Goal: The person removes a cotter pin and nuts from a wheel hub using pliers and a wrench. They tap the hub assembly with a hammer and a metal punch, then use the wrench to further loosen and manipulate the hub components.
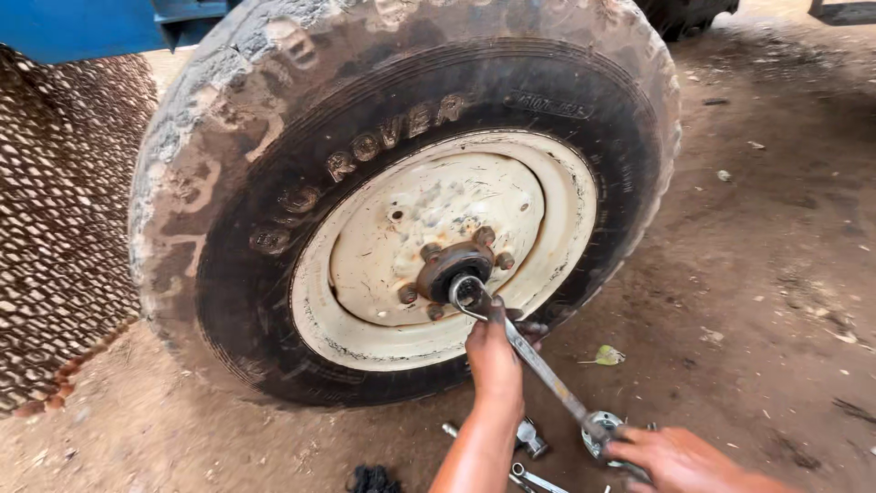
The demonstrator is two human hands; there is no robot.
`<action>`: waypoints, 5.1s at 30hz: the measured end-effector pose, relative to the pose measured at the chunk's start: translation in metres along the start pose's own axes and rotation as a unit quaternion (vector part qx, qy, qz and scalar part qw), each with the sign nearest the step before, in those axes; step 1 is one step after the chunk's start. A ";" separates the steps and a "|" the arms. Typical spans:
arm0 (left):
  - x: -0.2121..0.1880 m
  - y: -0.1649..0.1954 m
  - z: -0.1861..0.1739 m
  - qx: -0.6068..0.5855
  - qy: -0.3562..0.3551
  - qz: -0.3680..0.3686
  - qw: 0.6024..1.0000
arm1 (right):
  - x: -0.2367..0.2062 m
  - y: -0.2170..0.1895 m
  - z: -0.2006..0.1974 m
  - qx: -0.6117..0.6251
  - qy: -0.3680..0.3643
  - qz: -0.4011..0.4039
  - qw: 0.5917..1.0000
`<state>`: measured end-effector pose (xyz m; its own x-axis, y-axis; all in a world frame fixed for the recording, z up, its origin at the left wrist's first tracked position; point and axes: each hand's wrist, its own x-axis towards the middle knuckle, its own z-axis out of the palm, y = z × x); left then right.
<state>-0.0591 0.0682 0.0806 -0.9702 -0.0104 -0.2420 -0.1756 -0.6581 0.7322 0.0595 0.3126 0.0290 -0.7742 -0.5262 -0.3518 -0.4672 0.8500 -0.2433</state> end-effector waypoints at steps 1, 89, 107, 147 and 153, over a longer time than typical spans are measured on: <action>-0.007 0.001 0.001 0.035 -0.008 0.029 0.999 | 0.006 -0.003 0.006 0.076 0.089 0.057 0.991; 0.042 0.028 -0.021 0.193 0.147 0.093 0.966 | 0.095 -0.022 -0.268 -0.190 0.159 0.130 0.960; -0.064 0.258 -0.053 0.088 0.091 0.394 0.910 | 0.193 -0.255 -0.199 -0.162 0.150 -0.207 0.953; 0.009 0.069 0.007 0.553 0.285 0.135 0.771 | 0.172 -0.136 0.124 0.555 0.113 0.448 0.692; 0.044 0.040 -0.009 0.242 0.199 0.046 0.948 | 0.182 -0.103 0.115 0.332 0.163 0.303 0.878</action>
<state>-0.1074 0.0348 0.0931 -0.8626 -0.3978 -0.3126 -0.2421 -0.2179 0.9455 0.0162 0.1264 -0.1133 -0.9265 0.1443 -0.3474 0.3406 0.7138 -0.6120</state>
